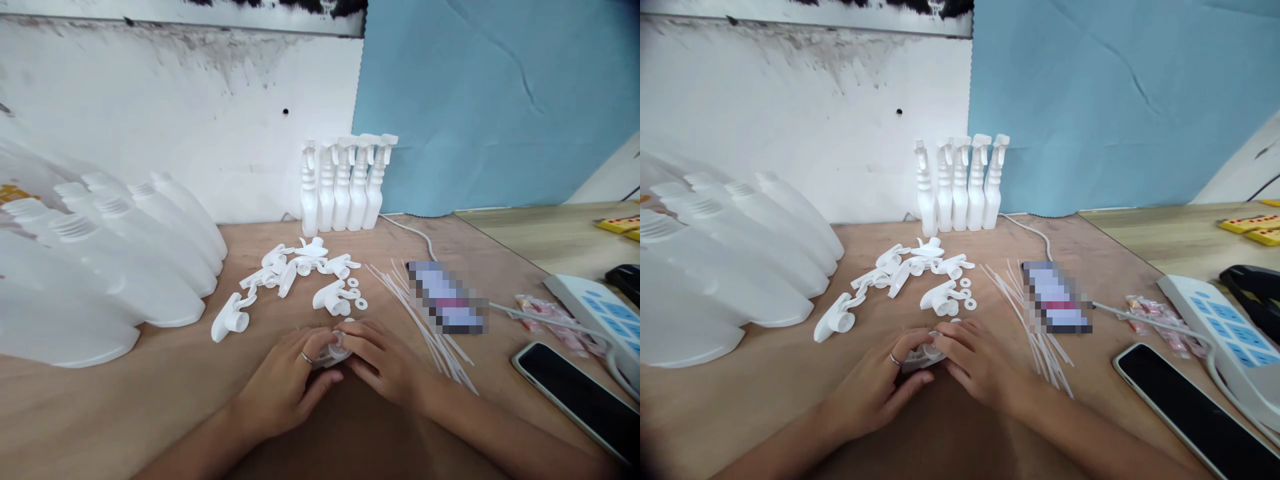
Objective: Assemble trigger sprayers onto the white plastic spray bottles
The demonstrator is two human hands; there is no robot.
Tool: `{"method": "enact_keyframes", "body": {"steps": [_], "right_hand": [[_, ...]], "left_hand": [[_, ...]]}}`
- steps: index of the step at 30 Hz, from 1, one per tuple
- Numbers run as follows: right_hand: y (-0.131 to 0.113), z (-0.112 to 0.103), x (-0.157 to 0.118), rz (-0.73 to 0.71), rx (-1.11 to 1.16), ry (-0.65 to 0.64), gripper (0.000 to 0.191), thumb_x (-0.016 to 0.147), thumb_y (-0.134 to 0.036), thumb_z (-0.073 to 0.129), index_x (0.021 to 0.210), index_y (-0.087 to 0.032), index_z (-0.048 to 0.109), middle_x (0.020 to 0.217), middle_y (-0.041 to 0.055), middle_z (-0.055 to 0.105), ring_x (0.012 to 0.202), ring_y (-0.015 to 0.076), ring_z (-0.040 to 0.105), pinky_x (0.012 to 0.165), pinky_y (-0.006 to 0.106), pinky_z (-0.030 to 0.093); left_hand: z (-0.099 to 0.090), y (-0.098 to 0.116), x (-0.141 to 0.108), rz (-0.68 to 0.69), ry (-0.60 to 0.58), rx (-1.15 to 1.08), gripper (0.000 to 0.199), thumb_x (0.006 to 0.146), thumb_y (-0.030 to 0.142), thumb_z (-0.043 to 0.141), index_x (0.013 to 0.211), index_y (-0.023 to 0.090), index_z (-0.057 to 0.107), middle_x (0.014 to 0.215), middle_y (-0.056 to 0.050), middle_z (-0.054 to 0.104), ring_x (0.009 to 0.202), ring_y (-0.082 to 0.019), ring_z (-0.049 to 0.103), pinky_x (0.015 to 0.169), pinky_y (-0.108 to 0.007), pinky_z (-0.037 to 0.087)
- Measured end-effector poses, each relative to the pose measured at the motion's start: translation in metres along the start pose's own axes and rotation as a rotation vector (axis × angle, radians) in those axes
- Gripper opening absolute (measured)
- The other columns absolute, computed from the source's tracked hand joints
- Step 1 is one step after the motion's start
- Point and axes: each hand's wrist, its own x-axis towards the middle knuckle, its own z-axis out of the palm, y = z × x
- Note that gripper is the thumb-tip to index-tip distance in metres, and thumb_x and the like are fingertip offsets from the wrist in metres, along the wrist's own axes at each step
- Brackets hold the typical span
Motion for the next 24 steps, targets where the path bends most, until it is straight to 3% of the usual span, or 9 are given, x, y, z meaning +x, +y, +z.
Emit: {"method": "enact_keyframes", "body": {"steps": [7, 18, 24], "right_hand": [[-0.0014, 0.0024, -0.0025, 0.006, 0.017, 0.049, 0.023, 0.097, -0.015, 0.057, 0.119, -0.019, 0.057, 0.112, 0.0099, 0.07, 0.099, 0.0224, 0.067, 0.087, 0.036, 0.057], [-0.0019, 0.0032, -0.0007, 0.036, -0.026, 0.046, 0.026, 0.098, -0.018, 0.054, 0.124, -0.021, 0.055, 0.111, 0.0107, 0.071, 0.099, 0.0234, 0.07, 0.085, 0.037, 0.059], [-0.0002, 0.0005, 0.0002, -0.07, -0.076, 0.032, 0.018, 0.097, -0.015, 0.052, 0.113, -0.019, 0.06, 0.101, 0.0107, 0.069, 0.088, 0.0216, 0.066, 0.079, 0.036, 0.058]], "left_hand": [[0.0084, -0.0049, 0.0001, 0.062, 0.088, 0.12, 0.03, 0.098, 0.024, 0.054, 0.126, 0.023, 0.042, 0.11, -0.005, 0.068, 0.095, -0.02, 0.066, 0.079, -0.035, 0.056], [0.0069, -0.0094, 0.0008, 0.142, 0.05, 0.218, 0.036, 0.1, 0.025, 0.05, 0.136, 0.023, 0.042, 0.117, -0.008, 0.068, 0.103, -0.02, 0.066, 0.084, -0.034, 0.057], [0.0054, -0.0082, 0.0015, 0.165, 0.047, 0.219, 0.029, 0.099, 0.023, 0.052, 0.127, 0.021, 0.046, 0.113, -0.006, 0.068, 0.097, -0.02, 0.064, 0.08, -0.034, 0.056]]}}
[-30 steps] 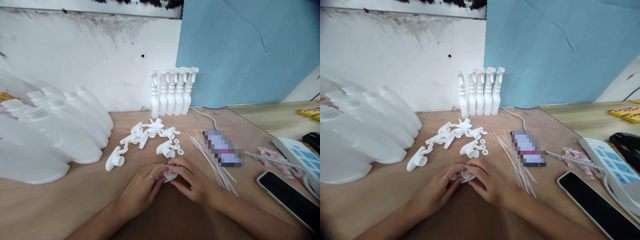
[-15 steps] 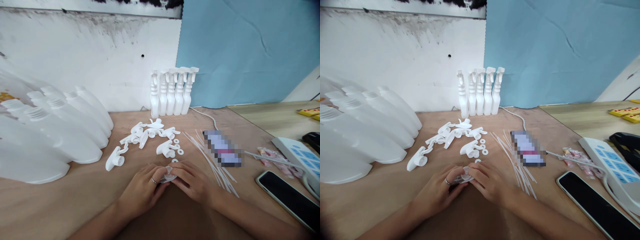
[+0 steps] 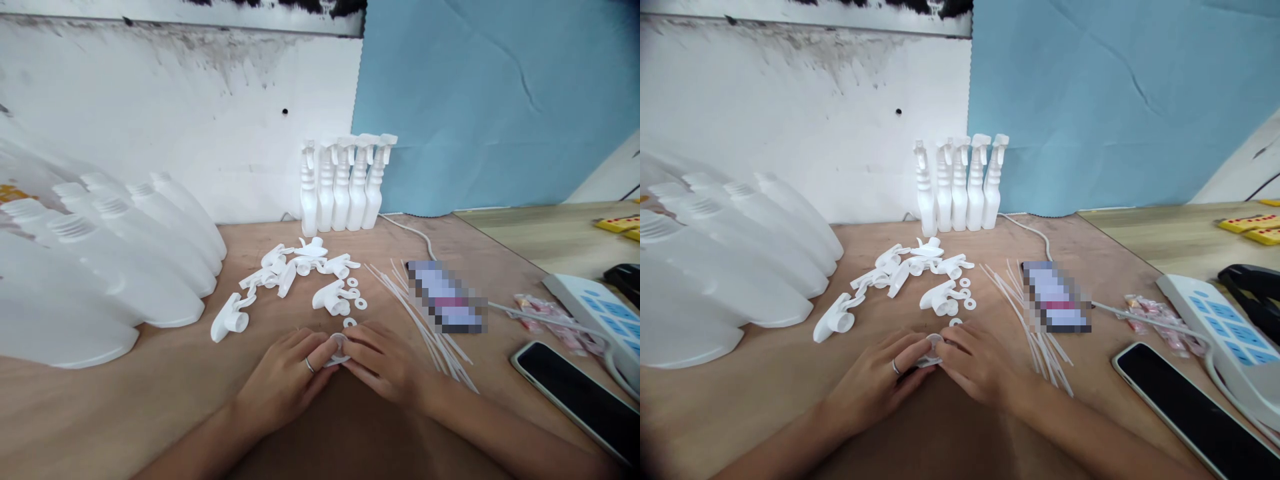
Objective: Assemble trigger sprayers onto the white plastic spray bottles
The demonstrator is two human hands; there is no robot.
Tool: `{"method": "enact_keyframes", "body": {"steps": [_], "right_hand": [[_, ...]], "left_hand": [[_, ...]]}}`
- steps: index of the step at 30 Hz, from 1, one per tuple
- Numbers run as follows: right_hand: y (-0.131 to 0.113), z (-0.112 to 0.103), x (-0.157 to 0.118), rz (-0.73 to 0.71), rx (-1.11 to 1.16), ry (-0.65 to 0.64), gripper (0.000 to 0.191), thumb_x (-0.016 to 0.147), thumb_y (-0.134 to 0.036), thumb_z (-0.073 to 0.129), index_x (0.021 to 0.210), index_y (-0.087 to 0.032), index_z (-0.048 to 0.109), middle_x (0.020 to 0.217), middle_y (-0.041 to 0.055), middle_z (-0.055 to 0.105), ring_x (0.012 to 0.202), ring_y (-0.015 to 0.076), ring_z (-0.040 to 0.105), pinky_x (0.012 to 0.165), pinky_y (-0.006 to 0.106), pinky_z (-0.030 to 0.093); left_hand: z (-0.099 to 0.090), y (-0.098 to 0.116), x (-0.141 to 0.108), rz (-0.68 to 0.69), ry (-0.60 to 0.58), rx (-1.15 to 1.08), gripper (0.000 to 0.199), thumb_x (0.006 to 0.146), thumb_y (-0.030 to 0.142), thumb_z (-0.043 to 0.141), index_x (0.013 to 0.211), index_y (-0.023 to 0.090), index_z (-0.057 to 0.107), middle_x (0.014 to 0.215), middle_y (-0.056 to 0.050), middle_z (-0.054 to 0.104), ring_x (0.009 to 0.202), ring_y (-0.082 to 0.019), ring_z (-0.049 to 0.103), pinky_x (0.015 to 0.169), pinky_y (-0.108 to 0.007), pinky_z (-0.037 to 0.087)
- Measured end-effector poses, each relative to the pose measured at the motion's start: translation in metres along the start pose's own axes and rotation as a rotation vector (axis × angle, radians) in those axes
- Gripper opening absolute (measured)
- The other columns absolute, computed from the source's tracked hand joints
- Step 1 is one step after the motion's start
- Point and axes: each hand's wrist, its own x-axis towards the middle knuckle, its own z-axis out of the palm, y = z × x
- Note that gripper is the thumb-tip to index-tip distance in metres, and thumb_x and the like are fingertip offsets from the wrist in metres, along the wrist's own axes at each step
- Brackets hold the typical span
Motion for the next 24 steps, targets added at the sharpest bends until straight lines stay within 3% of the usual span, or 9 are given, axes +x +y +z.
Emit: {"method": "enact_keyframes", "body": {"steps": [9, 16, 21, 24], "right_hand": [[-0.003, -0.001, 0.0, 0.039, 0.016, -0.026, 0.023, 0.095, -0.013, 0.053, 0.117, -0.018, 0.057, 0.105, 0.0111, 0.068, 0.09, 0.0227, 0.064, 0.079, 0.037, 0.057], [-0.023, 0.001, 0.007, 0.224, 0.048, -0.091, 0.036, 0.091, -0.006, 0.049, 0.125, -0.018, 0.051, 0.131, 0.0158, 0.058, 0.112, 0.0296, 0.058, 0.097, 0.048, 0.051], [-0.019, 0.002, 0.011, 0.271, 0.341, -0.116, 0.041, 0.088, -0.001, 0.051, 0.122, -0.022, 0.053, 0.124, 0.0087, 0.059, 0.115, 0.0214, 0.055, 0.102, 0.037, 0.048], [-0.015, -0.007, 0.013, 0.314, 0.391, -0.126, 0.042, 0.089, -0.004, 0.053, 0.126, -0.025, 0.053, 0.131, 0.0083, 0.055, 0.122, 0.0196, 0.053, 0.105, 0.034, 0.046]], "left_hand": [[0.0, 0.0, 0.001, 0.039, 0.008, 0.066, 0.024, 0.099, 0.021, 0.052, 0.123, 0.02, 0.05, 0.107, -0.006, 0.068, 0.088, -0.017, 0.064, 0.074, -0.029, 0.055], [0.001, -0.003, 0.0, 0.11, -0.057, 0.126, 0.026, 0.099, 0.019, 0.05, 0.125, 0.019, 0.052, 0.116, -0.009, 0.065, 0.094, -0.02, 0.063, 0.079, -0.033, 0.055], [-0.001, 0.0, 0.003, 0.091, -0.002, 0.075, 0.023, 0.101, 0.02, 0.048, 0.123, 0.02, 0.052, 0.107, -0.008, 0.067, 0.09, -0.018, 0.064, 0.075, -0.031, 0.055], [0.0, -0.001, 0.003, 0.057, -0.002, 0.023, 0.027, 0.101, 0.019, 0.047, 0.129, 0.02, 0.048, 0.11, -0.008, 0.068, 0.095, -0.018, 0.065, 0.077, -0.03, 0.055]]}}
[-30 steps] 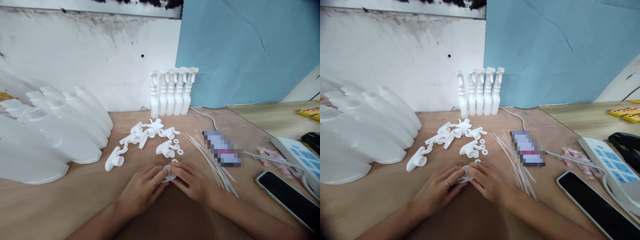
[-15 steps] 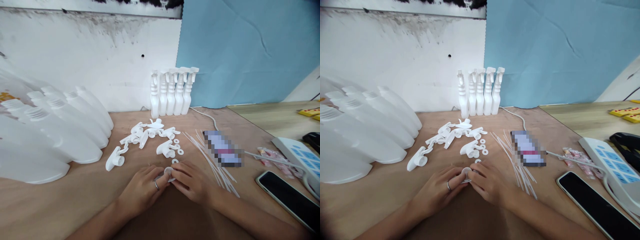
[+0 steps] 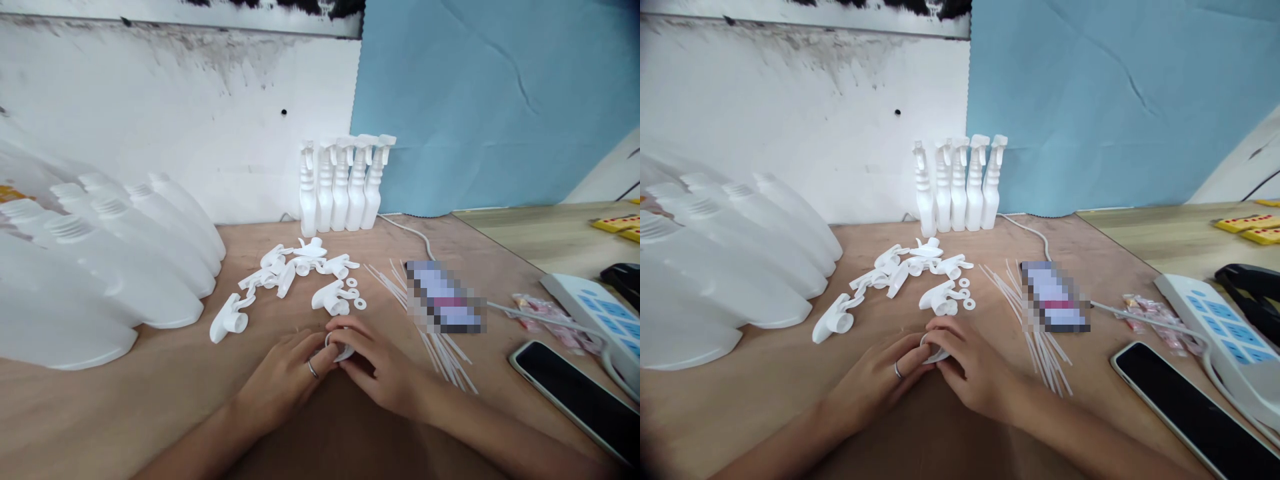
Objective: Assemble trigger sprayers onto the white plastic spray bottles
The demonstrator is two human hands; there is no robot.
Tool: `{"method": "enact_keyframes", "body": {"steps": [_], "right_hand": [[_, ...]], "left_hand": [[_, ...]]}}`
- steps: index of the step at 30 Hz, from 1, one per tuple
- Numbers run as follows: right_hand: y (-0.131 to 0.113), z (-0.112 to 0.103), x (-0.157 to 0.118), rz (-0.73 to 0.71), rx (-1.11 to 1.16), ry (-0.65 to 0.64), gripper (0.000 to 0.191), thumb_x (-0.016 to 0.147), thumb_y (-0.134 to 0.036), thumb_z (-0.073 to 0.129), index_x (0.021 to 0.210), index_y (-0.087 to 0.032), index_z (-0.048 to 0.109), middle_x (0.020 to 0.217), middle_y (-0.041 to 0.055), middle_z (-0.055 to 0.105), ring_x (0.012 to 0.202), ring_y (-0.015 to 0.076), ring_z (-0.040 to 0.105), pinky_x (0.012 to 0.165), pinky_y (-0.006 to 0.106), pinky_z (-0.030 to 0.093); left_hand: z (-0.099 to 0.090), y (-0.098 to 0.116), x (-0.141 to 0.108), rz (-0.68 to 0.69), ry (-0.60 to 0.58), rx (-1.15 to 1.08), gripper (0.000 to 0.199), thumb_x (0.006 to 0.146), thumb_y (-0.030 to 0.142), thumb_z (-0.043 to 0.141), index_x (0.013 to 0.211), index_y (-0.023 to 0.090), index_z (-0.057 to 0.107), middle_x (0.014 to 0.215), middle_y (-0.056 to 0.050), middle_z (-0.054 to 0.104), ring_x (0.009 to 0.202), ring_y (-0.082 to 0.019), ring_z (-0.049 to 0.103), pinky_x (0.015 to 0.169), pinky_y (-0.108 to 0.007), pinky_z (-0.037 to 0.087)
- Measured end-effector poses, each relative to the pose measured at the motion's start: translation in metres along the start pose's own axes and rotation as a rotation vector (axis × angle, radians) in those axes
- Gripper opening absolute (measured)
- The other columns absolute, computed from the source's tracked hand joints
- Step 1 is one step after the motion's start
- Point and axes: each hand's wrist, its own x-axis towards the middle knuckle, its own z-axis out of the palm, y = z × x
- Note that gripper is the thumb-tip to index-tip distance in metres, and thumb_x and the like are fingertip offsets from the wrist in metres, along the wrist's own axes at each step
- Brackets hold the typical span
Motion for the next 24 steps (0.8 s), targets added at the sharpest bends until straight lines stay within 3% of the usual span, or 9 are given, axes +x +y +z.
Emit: {"method": "enact_keyframes", "body": {"steps": [4, 7, 10, 13, 16, 19, 24], "right_hand": [[0.004, -0.031, 0.0, 0.069, -0.154, 0.137, 0.044, 0.094, -0.02, 0.056, 0.137, -0.024, 0.047, 0.135, 0.0107, 0.054, 0.123, 0.0226, 0.054, 0.105, 0.037, 0.044], [0.02, -0.06, -0.003, 0.181, -0.531, 0.196, 0.016, 0.097, -0.025, 0.052, 0.11, -0.02, 0.062, 0.104, 0.0088, 0.069, 0.1, 0.0257, 0.065, 0.093, 0.042, 0.045], [0.042, -0.078, -0.009, 0.443, -0.883, 0.108, 0.02, 0.092, -0.038, 0.062, 0.092, -0.018, 0.064, 0.092, 0.01, 0.071, 0.086, 0.0307, 0.067, 0.078, 0.041, 0.045], [0.06, -0.082, -0.015, 0.575, -0.862, 0.045, 0.018, 0.091, -0.036, 0.063, 0.086, -0.019, 0.062, 0.091, 0.0084, 0.071, 0.08, 0.0269, 0.067, 0.068, 0.034, 0.043], [0.068, -0.078, -0.016, 0.602, -0.794, 0.05, 0.015, 0.091, -0.025, 0.056, 0.078, -0.02, 0.06, 0.085, 0.0059, 0.07, 0.078, 0.0233, 0.066, 0.068, 0.031, 0.041], [0.067, -0.076, -0.013, 0.63, -0.8, 0.073, 0.019, 0.09, -0.024, 0.053, 0.072, -0.021, 0.06, 0.081, 0.0066, 0.071, 0.075, 0.0241, 0.067, 0.065, 0.031, 0.039], [0.057, -0.088, -0.01, 0.711, -0.765, 0.227, 0.018, 0.093, -0.028, 0.047, 0.084, -0.021, 0.062, 0.071, 0.0063, 0.07, 0.064, 0.0239, 0.066, 0.057, 0.03, 0.034]], "left_hand": [[0.005, -0.003, -0.005, -0.067, 0.062, -0.031, 0.031, 0.1, 0.023, 0.051, 0.13, 0.022, 0.043, 0.113, -0.007, 0.068, 0.095, -0.019, 0.067, 0.078, -0.03, 0.056], [0.009, -0.005, -0.009, -0.161, 0.116, -0.063, 0.039, 0.099, 0.028, 0.053, 0.134, 0.022, 0.038, 0.111, -0.007, 0.07, 0.09, -0.018, 0.069, 0.078, -0.03, 0.057], [0.009, -0.005, -0.01, -0.217, 0.093, -0.071, 0.046, 0.097, 0.029, 0.056, 0.138, 0.024, 0.035, 0.114, -0.005, 0.07, 0.092, -0.019, 0.07, 0.08, -0.031, 0.058], [0.006, -0.005, -0.009, -0.261, 0.057, -0.069, 0.044, 0.095, 0.028, 0.06, 0.135, 0.027, 0.04, 0.113, -0.003, 0.07, 0.092, -0.019, 0.07, 0.081, -0.032, 0.058], [0.004, -0.005, -0.007, -0.261, 0.055, -0.06, 0.045, 0.094, 0.027, 0.062, 0.134, 0.028, 0.04, 0.113, -0.002, 0.07, 0.094, -0.019, 0.07, 0.081, -0.032, 0.057], [0.003, -0.004, -0.007, -0.255, 0.068, -0.064, 0.049, 0.092, 0.026, 0.064, 0.134, 0.03, 0.039, 0.116, -0.001, 0.069, 0.096, -0.02, 0.069, 0.082, -0.033, 0.057], [0.003, -0.003, -0.006, -0.276, 0.042, -0.086, 0.049, 0.092, 0.025, 0.063, 0.134, 0.031, 0.038, 0.115, 0.0, 0.069, 0.094, -0.019, 0.069, 0.078, -0.033, 0.056]]}}
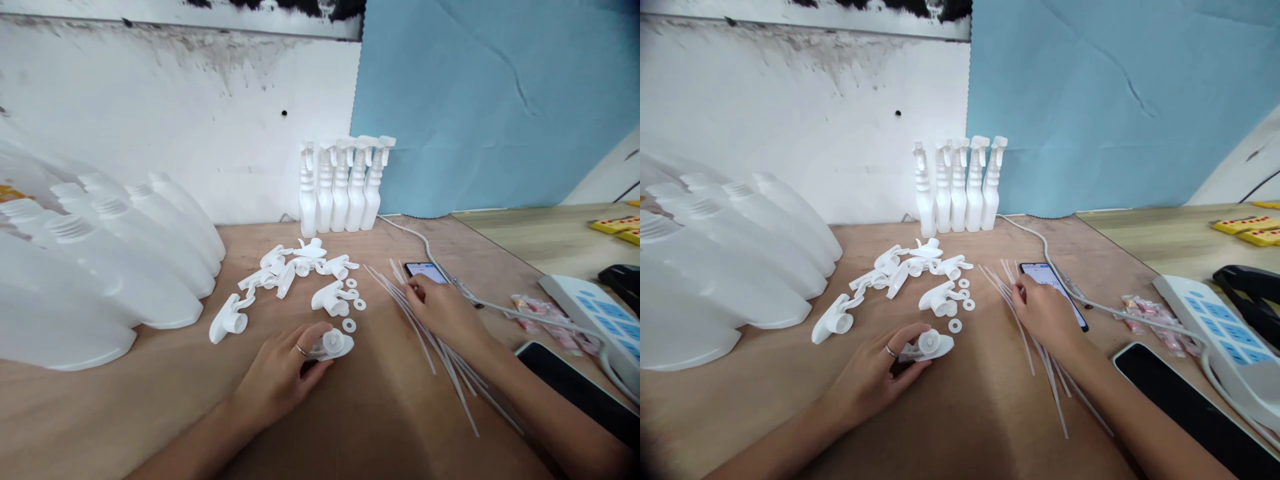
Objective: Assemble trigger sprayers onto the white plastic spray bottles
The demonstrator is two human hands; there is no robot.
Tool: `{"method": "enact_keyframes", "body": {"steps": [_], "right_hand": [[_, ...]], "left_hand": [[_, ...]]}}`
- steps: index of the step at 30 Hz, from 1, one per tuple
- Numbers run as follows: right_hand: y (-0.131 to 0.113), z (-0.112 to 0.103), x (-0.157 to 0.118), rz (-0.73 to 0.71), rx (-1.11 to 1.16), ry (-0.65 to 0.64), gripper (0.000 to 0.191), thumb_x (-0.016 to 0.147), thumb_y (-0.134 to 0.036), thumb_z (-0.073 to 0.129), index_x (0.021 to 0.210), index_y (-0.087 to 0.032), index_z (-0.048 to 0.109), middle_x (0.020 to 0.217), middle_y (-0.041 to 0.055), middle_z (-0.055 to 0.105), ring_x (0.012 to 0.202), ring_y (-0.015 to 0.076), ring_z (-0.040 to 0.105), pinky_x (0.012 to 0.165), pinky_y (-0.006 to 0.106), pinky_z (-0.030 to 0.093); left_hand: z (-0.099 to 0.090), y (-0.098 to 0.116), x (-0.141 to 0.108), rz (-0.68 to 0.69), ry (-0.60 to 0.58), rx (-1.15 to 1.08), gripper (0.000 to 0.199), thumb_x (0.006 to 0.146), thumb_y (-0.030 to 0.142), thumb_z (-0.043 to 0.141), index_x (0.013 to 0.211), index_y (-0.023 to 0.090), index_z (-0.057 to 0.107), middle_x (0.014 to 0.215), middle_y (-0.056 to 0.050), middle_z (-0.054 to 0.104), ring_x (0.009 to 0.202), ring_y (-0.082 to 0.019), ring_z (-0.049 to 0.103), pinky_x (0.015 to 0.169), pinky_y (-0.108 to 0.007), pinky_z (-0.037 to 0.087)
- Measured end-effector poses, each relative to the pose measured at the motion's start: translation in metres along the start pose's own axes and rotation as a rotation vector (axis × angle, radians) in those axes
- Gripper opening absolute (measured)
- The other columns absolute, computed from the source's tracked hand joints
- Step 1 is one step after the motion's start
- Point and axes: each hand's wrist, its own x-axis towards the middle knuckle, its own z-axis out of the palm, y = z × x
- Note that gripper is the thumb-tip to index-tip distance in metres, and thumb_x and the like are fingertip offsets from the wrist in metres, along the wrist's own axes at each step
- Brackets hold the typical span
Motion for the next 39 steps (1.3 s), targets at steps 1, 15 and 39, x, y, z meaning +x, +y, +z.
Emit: {"method": "enact_keyframes", "body": {"steps": [1, 15, 39], "right_hand": [[0.001, -0.005, 0.001, 0.036, 0.05, 0.032, 0.018, 0.094, -0.029, 0.047, 0.09, -0.02, 0.062, 0.066, 0.0053, 0.068, 0.059, 0.0228, 0.064, 0.056, 0.03, 0.034], [-0.018, -0.045, -0.002, 0.069, 1.644, -0.112, 0.026, 0.086, -0.024, 0.062, 0.111, -0.026, 0.067, 0.117, 0.004, 0.066, 0.068, 0.0127, 0.063, 0.052, 0.025, 0.047], [-0.046, -0.006, -0.041, -0.47, 0.622, -0.05, 0.042, 0.103, -0.043, 0.043, 0.07, -0.02, 0.055, 0.062, -0.0005, 0.055, 0.057, 0.0134, 0.051, 0.06, 0.027, 0.037]], "left_hand": [[0.0, 0.0, 0.001, 0.0, -0.003, -0.003, 0.049, 0.092, 0.025, 0.063, 0.134, 0.032, 0.038, 0.115, 0.0, 0.069, 0.093, -0.019, 0.069, 0.078, -0.033, 0.056], [-0.001, 0.001, 0.003, 0.009, -0.034, -0.034, 0.045, 0.096, 0.027, 0.057, 0.135, 0.031, 0.037, 0.116, -0.002, 0.068, 0.097, -0.019, 0.067, 0.082, -0.034, 0.055], [-0.002, 0.002, 0.004, 0.004, -0.047, -0.067, 0.043, 0.096, 0.026, 0.057, 0.134, 0.031, 0.038, 0.115, 0.0, 0.068, 0.098, -0.017, 0.067, 0.083, -0.031, 0.053]]}}
